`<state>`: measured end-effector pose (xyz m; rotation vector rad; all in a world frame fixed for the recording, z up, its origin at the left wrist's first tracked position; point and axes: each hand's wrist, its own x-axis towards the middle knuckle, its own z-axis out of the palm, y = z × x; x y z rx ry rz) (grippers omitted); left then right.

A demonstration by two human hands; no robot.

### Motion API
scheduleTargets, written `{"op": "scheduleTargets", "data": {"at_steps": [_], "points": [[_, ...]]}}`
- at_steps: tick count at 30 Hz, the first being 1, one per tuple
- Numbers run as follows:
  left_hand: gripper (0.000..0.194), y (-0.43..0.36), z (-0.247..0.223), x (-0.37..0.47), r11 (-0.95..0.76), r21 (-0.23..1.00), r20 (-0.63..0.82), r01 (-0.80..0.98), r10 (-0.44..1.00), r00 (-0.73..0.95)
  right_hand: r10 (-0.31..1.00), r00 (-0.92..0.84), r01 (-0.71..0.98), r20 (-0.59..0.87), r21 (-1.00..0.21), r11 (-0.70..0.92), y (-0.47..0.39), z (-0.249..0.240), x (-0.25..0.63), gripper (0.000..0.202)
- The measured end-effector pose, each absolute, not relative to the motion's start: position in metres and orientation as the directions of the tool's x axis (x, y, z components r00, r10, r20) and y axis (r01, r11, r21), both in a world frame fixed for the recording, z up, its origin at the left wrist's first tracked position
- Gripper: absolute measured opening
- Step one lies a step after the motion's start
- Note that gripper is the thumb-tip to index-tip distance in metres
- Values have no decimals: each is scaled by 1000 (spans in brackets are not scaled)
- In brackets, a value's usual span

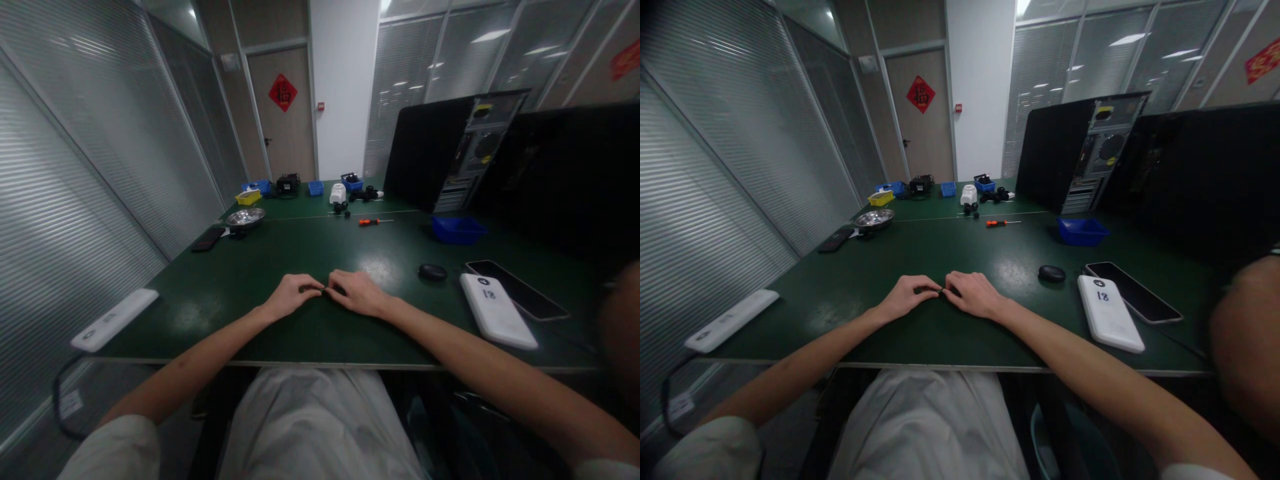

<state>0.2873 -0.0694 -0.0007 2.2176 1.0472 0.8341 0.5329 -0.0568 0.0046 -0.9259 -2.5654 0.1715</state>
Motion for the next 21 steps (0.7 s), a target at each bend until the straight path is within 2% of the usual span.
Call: {"op": "scheduleTargets", "data": {"at_steps": [3, 13, 16, 21], "points": [[20, -72, 0, 290, -565, 688, 308, 456, 796, 521, 629, -703, 584, 330, -236, 777, -58, 4, 531, 17], [24, -59, -2, 284, -459, 780, 255, 426, 854, 454, 638, -703, 591, 314, -242, 770, -60, 7, 530, 16], [28, -48, -2, 285, -449, 749, 258, 488, 875, 410, 643, -700, 588, 311, -259, 766, -60, 8, 531, 17], [20, -32, -3, 291, -543, 663, 264, 515, 813, 518, 624, -704, 541, 340, -313, 781, -57, 11, 535, 16]]}}
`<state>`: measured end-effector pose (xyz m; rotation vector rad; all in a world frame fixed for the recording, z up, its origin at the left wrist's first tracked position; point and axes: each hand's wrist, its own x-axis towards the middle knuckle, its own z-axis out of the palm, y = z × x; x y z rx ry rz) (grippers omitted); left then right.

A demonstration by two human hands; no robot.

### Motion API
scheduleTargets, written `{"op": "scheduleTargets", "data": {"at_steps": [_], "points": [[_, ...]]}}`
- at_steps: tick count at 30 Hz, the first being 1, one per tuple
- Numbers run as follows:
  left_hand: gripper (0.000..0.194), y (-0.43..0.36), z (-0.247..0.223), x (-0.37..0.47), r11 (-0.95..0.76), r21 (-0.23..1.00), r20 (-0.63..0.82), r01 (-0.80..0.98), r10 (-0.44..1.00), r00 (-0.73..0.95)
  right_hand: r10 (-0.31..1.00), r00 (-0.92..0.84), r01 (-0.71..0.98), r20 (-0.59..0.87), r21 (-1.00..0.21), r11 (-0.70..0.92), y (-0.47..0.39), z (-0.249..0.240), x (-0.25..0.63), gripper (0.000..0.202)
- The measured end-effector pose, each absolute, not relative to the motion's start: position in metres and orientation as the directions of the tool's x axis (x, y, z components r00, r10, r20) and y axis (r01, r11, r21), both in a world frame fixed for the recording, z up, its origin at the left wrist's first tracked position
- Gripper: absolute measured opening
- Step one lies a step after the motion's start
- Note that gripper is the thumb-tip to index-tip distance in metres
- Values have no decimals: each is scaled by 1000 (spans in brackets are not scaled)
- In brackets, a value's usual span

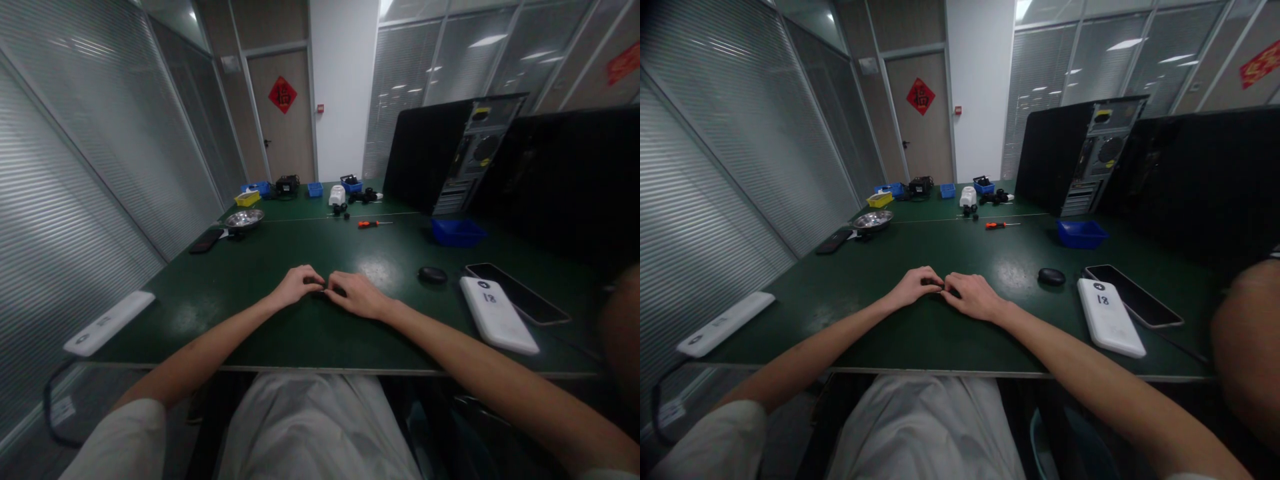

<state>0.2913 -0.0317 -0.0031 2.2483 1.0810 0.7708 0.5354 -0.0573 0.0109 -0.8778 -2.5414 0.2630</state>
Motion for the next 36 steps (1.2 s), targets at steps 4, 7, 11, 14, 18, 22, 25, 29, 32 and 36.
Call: {"op": "scheduleTargets", "data": {"at_steps": [4, 7, 11, 14, 18, 22, 25, 29, 32, 36], "points": [[24, -37, 2, 289, -575, 639, 283, 511, 794, 539, 650, -655, 551, 386, -345, 760, -53, 14, 541, 15], [28, -49, 9, 288, -625, 606, 341, 492, 763, 549, 657, -626, 551, 419, -359, 754, -52, 15, 544, 16], [26, -59, 14, 289, -694, 541, 347, 475, 699, 626, 633, -634, 523, 443, -358, 774, -51, 12, 544, 16], [20, -57, 13, 290, -704, 517, 342, 487, 692, 636, 624, -636, 513, 454, -356, 781, -50, 10, 543, 16], [19, -53, 11, 288, -702, 515, 330, 491, 691, 643, 622, -636, 508, 456, -360, 783, -51, 11, 543, 16], [20, -59, 12, 284, -712, 501, 293, 491, 674, 678, 626, -638, 510, 448, -364, 780, -51, 12, 544, 17], [21, -64, 13, 284, -711, 488, 272, 506, 675, 686, 624, -642, 509, 445, -361, 781, -51, 11, 543, 17], [23, -62, 10, 285, -679, 472, 234, 562, 711, 663, 618, -647, 501, 447, -363, 786, -51, 11, 543, 18], [27, -46, 8, 264, -646, 457, 208, 611, 746, 633, 623, -646, 499, 441, -375, 782, -52, 12, 544, 19], [34, -11, 6, 173, -443, 388, 220, 808, 896, 386, 631, -644, 498, 433, -389, 775, -51, 12, 544, 18]]}}
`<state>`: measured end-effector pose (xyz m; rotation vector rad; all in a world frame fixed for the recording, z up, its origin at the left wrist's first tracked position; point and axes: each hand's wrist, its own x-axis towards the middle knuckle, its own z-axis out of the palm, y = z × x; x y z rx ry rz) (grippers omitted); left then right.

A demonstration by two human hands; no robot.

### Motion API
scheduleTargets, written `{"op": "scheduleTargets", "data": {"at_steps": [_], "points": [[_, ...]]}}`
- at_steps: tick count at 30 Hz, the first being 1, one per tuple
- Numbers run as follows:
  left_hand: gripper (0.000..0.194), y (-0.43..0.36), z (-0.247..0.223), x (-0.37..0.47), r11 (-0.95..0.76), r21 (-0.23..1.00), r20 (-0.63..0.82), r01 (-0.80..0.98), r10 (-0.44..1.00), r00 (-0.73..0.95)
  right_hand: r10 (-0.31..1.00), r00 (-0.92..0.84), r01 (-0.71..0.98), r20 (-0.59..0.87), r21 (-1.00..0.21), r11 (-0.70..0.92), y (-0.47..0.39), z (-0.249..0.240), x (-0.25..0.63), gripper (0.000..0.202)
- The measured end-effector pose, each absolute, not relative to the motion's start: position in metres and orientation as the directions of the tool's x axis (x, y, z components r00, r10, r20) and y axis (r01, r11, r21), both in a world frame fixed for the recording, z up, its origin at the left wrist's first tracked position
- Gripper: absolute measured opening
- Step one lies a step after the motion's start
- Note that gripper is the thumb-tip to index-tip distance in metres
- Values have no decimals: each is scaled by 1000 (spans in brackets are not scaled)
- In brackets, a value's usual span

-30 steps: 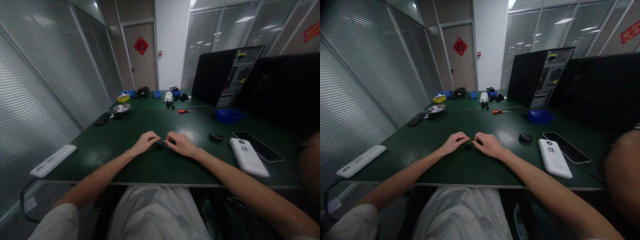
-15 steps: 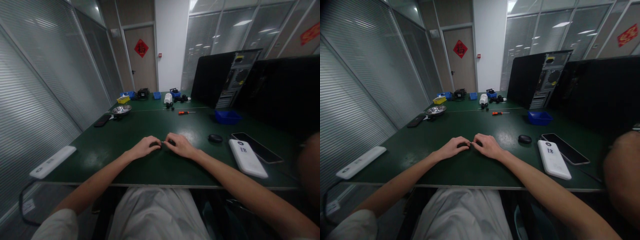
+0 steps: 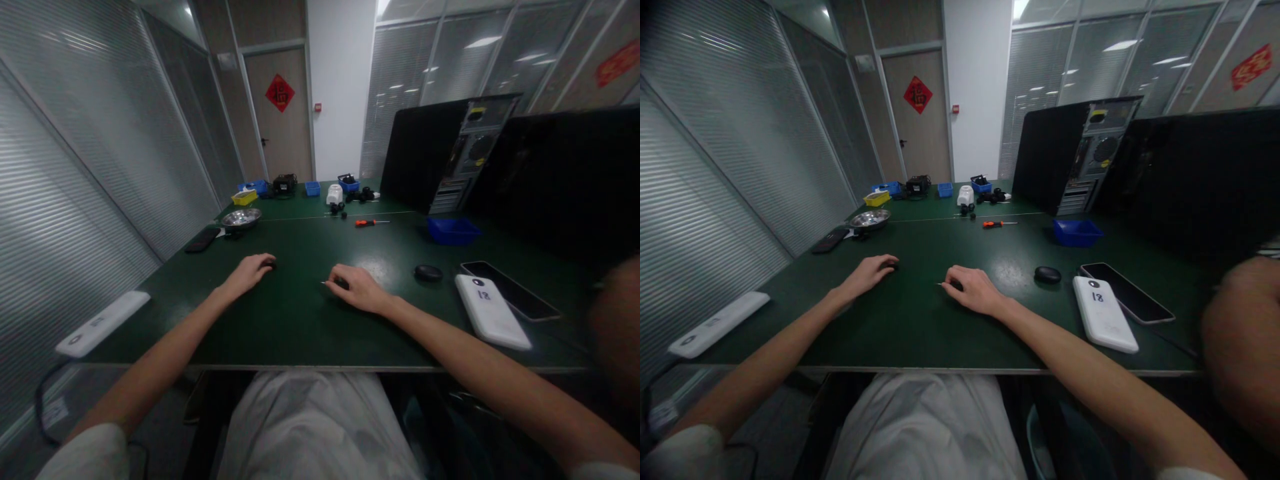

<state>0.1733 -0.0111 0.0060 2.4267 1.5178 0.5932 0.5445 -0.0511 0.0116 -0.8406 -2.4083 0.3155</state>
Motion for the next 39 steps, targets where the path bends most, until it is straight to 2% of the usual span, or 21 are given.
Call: {"op": "scheduleTargets", "data": {"at_steps": [3, 5, 7, 9, 13, 19, 39], "points": [[30, 6, 3, 79, -113, 262, 240, 959, 970, 49, 634, -642, 503, 430, -388, 772, -50, 10, 544, 18], [31, 8, 2, 24, 101, 205, 248, 974, 957, -151, 634, -644, 502, 429, -388, 773, -49, 9, 544, 18], [32, 5, 2, -12, 232, 189, 245, 954, 930, -275, 633, -643, 500, 430, -390, 773, -48, 7, 544, 19], [33, 1, 3, -30, 293, 206, 224, 934, 915, -336, 632, -644, 495, 432, -394, 774, -47, 6, 544, 19], [34, -4, 6, -34, 332, 240, 208, 912, 900, -383, 637, -641, 496, 429, -402, 769, -46, 4, 544, 19], [32, -10, 4, -35, 365, 268, 295, 891, 850, -437, 644, -638, 497, 422, -412, 763, -47, 5, 544, 19], [30, -14, 2, -30, 358, 237, 369, 903, 827, -425, 631, -651, 494, 421, -396, 774, -49, 9, 544, 19]]}}
